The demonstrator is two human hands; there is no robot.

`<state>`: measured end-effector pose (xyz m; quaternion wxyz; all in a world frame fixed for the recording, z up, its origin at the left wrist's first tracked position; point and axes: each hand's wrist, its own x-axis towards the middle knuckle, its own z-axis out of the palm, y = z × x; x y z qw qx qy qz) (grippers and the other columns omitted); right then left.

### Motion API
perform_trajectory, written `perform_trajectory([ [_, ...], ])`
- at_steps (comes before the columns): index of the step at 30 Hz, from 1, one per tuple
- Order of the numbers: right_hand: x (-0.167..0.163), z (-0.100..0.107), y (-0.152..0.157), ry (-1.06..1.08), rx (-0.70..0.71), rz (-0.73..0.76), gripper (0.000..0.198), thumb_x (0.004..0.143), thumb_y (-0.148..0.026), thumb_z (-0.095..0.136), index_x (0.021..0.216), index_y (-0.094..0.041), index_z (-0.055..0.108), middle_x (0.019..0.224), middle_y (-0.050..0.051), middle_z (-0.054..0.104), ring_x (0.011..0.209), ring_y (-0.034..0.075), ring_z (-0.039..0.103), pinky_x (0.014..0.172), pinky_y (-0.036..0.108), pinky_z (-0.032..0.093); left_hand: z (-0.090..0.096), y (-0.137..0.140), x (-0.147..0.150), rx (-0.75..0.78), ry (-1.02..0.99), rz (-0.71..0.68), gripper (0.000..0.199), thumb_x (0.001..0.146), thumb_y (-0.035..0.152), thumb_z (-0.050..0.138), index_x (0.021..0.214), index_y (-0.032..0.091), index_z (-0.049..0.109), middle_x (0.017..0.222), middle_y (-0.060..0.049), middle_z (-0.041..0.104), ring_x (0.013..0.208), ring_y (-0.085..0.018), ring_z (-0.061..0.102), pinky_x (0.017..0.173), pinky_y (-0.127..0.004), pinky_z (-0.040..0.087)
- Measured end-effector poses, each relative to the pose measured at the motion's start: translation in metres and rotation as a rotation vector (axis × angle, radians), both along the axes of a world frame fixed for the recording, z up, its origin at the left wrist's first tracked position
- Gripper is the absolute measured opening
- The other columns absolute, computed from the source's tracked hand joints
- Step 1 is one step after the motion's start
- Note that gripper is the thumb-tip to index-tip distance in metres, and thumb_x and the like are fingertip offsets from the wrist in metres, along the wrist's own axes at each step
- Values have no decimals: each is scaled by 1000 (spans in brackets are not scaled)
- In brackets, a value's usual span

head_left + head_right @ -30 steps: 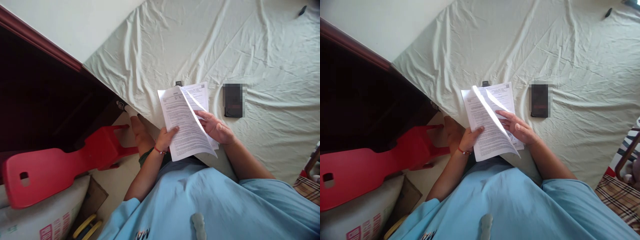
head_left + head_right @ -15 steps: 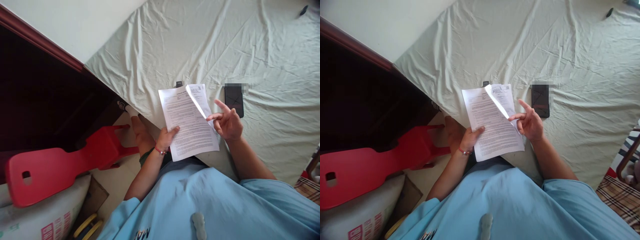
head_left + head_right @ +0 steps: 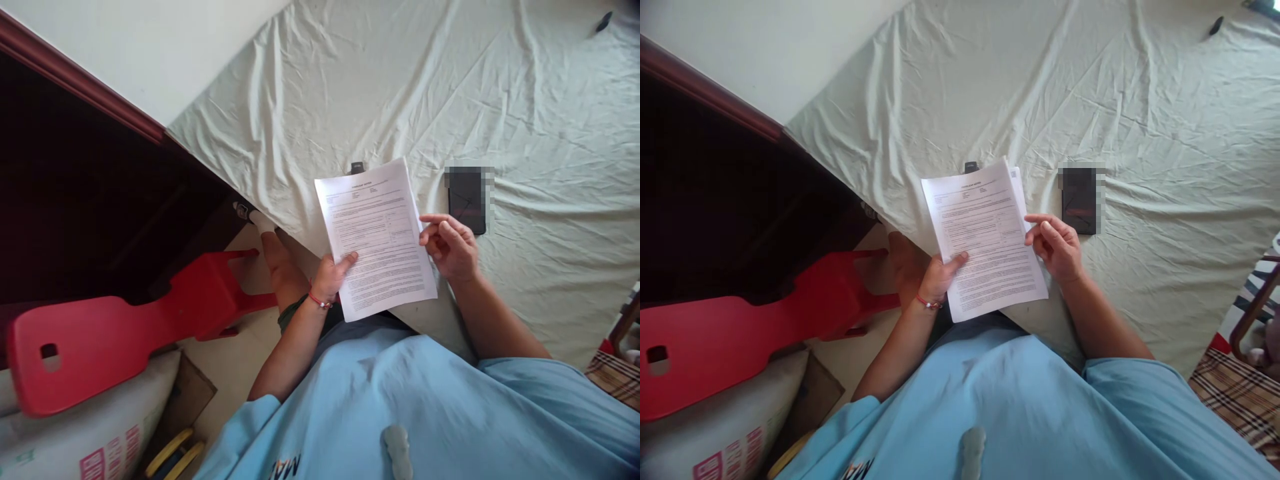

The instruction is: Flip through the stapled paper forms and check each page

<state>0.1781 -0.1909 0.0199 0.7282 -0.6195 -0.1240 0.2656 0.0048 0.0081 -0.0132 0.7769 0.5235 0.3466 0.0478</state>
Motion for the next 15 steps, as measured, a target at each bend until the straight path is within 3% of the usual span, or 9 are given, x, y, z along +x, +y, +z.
perform_trajectory([
  [4,-2,-12,2,-318,-187,-226,31,94,-52,68,109,-26,71,83,1,64,63,13,52,59,27,46,2,-1,2,48,-7,12,55,73,54,89,109,14,81,120,-15,78,112,-35,74,107,-50,55],
  [6,-1,-19,2,-475,-288,-230,32,96,-50,66,116,-26,68,95,3,66,81,17,60,73,32,53,4,-1,2,60,-12,8,54,73,54,89,108,14,81,118,-14,79,113,-35,74,109,-51,54],
  [9,0,-29,3,-614,-402,-193,39,96,-49,65,128,-27,63,116,8,65,95,20,62,82,38,58,5,-1,1,47,-35,5,53,74,53,88,109,14,81,119,-14,79,115,-35,73,111,-51,53],
  [12,0,-37,5,-616,-413,-179,48,94,-50,68,135,-28,59,130,10,61,104,23,63,88,42,60,5,-2,-1,16,-71,30,53,73,52,89,110,15,80,121,-14,78,116,-35,73,110,-51,54],
  [15,0,-41,5,-458,-321,-118,56,93,-56,70,139,-28,55,128,10,66,106,23,66,93,44,60,4,-4,-5,-35,-96,47,55,72,51,91,112,15,79,120,-15,78,117,-36,73,107,-53,57],
])
